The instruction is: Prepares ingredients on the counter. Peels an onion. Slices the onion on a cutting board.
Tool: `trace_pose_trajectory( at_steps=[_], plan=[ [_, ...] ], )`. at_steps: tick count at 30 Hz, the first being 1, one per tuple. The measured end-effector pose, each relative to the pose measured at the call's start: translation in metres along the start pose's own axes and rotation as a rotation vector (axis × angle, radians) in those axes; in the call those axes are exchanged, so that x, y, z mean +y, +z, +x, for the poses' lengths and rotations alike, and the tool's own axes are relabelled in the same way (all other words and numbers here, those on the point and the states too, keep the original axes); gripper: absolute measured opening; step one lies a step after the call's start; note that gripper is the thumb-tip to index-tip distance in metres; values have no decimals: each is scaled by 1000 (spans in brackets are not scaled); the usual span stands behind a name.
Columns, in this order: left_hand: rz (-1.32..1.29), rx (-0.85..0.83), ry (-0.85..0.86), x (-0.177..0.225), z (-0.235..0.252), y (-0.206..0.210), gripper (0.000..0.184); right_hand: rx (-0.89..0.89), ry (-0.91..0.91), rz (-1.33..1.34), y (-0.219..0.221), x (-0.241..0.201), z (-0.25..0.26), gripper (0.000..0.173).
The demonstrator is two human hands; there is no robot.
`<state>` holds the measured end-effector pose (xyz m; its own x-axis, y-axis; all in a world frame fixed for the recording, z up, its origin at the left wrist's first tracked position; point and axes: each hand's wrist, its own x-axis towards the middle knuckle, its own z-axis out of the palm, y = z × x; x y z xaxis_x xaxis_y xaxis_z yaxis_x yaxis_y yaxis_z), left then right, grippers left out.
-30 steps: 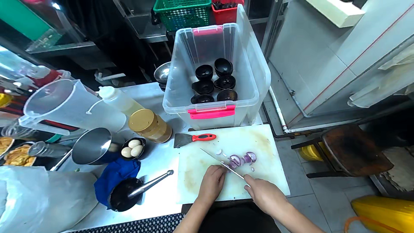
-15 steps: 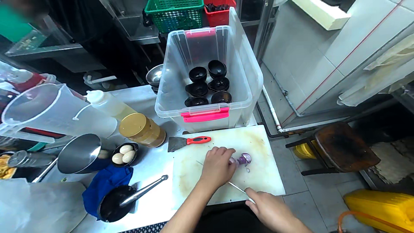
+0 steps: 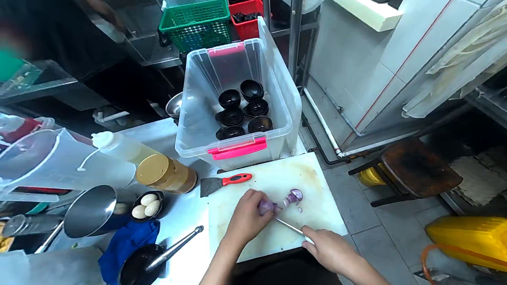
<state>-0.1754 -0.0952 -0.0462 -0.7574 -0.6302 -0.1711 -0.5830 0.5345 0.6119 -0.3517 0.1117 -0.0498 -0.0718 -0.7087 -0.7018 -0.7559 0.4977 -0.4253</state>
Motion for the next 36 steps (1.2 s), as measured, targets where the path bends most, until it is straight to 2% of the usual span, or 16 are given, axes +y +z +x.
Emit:
trace_pose_trajectory(
  at_steps=[3,5,7,9,12,16,24,26,28,29,32,34,36],
  plan=[
    [66,75,-17,-21,-35,24,23,4,9,15,-2,5,3,39],
    [75,185,17,-36,-50,49,19,1,9,7,-2,4,5,39],
    [1,307,51,-48,-56,62,16,9,6,-11,-4,1,7,39],
    [-172,349,31,-53,-58,57,15,19,6,-11,-4,-1,9,40],
    [-268,247,-4,-61,-66,45,23,18,16,-6,0,-3,11,41],
    [-84,22,7,-61,-59,35,34,28,19,2,4,-3,13,42],
    [110,18,40,-49,-27,46,31,49,40,53,7,-7,13,42],
    [92,-169,-87,-39,-27,31,40,49,38,50,7,-8,12,42],
    [104,-385,-236,-30,-23,16,59,54,37,51,7,-8,11,41],
    [116,-425,-295,-27,-22,14,66,50,39,48,7,-9,11,42],
    [150,-336,-392,-30,-21,17,78,53,37,32,8,-9,11,41],
    [147,-256,-371,-34,-26,21,78,56,39,12,9,-9,10,41],
    [118,-152,-287,-38,-35,26,70,60,39,-12,8,-8,7,41]
  ],
)
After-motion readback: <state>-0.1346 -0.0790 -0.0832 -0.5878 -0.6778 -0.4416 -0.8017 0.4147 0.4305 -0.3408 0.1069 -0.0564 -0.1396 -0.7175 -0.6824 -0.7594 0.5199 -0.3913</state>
